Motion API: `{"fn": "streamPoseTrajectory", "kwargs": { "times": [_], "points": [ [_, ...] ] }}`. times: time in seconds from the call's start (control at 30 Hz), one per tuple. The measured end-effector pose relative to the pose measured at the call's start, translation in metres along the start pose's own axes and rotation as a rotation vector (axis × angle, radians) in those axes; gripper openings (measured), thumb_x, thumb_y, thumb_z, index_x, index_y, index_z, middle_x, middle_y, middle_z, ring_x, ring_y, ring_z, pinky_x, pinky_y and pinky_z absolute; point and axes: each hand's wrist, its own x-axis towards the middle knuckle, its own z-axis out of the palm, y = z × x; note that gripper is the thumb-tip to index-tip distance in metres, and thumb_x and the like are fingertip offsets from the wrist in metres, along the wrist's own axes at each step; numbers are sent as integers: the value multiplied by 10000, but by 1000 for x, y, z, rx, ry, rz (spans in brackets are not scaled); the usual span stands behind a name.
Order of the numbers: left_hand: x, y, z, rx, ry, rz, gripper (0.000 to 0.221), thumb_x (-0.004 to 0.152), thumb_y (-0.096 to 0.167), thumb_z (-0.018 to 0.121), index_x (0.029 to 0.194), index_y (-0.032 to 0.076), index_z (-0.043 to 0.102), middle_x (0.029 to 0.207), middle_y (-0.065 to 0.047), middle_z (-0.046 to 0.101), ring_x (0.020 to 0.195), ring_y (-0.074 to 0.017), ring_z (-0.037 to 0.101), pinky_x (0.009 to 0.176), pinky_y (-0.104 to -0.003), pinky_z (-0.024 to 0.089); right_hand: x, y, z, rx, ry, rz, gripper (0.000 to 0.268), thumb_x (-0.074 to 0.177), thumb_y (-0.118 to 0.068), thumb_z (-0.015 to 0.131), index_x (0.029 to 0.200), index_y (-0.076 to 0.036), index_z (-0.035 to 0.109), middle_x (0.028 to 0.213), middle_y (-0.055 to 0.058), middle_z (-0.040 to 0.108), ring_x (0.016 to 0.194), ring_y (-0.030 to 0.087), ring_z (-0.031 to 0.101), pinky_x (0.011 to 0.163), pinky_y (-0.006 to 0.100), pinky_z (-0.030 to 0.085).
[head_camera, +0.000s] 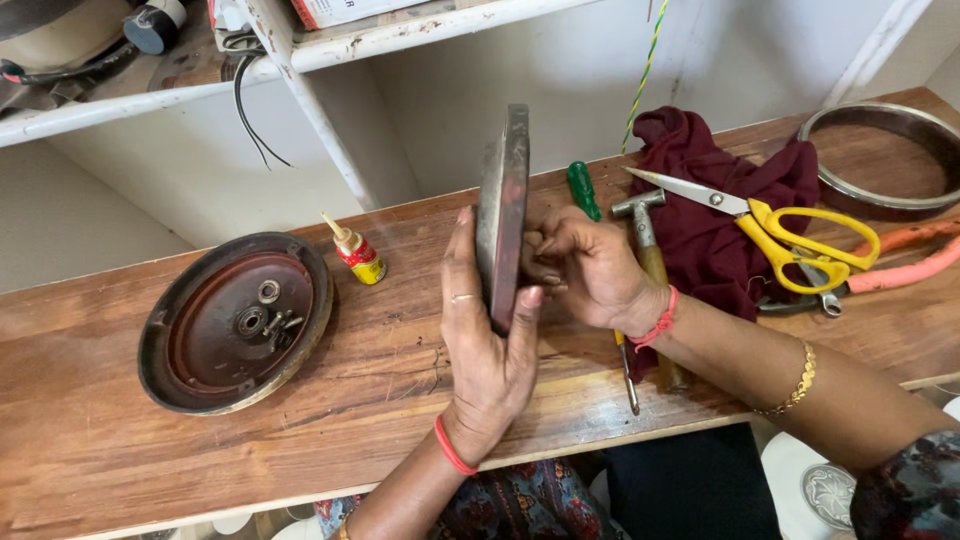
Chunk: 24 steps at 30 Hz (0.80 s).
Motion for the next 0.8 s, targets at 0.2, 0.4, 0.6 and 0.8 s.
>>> {"fn": "streamPoseTrajectory", "kwargs": {
  "times": [0.2,0.4,0.6,0.8],
  "points": [
    [20,-14,-14,-185,5,-127,672,1102,397,534,1572,-61,390,1443,-217,633,1333,-243,610,1149,-351,475,3,-16,30,-146,-225,39,527,826,-43,517,1324,129,523,711,62,518,568,125,459,554,293,387],
    [26,-44,-28,-249,21,-158,551,1122,355,516,1466,-74,489,1274,-135,660,1168,-176,592,1048,-310,482,3,-39,50,-2172,-278,-222,796,741,-165,667,1505,-43,480,603,127,590,605,322,631,596,426,494],
    [22,-99,-29,-311,130,-506,463,1147,298,574,1096,-162,594,924,-78,496,836,-152,394,736,-312,381,10,-33,42,-2222,-323,-653,507,790,-168,704,1292,-187,642,741,103,609,680,322,655,605,469,509],
    [22,-126,-24,-727,87,-518,448,1046,358,563,1223,-42,656,1116,-44,732,981,-96,636,900,-255,530,16,-38,19,-1586,-273,-613,331,890,-50,568,1195,-61,696,1014,118,705,895,276,714,783,382,568]
  ]
}}
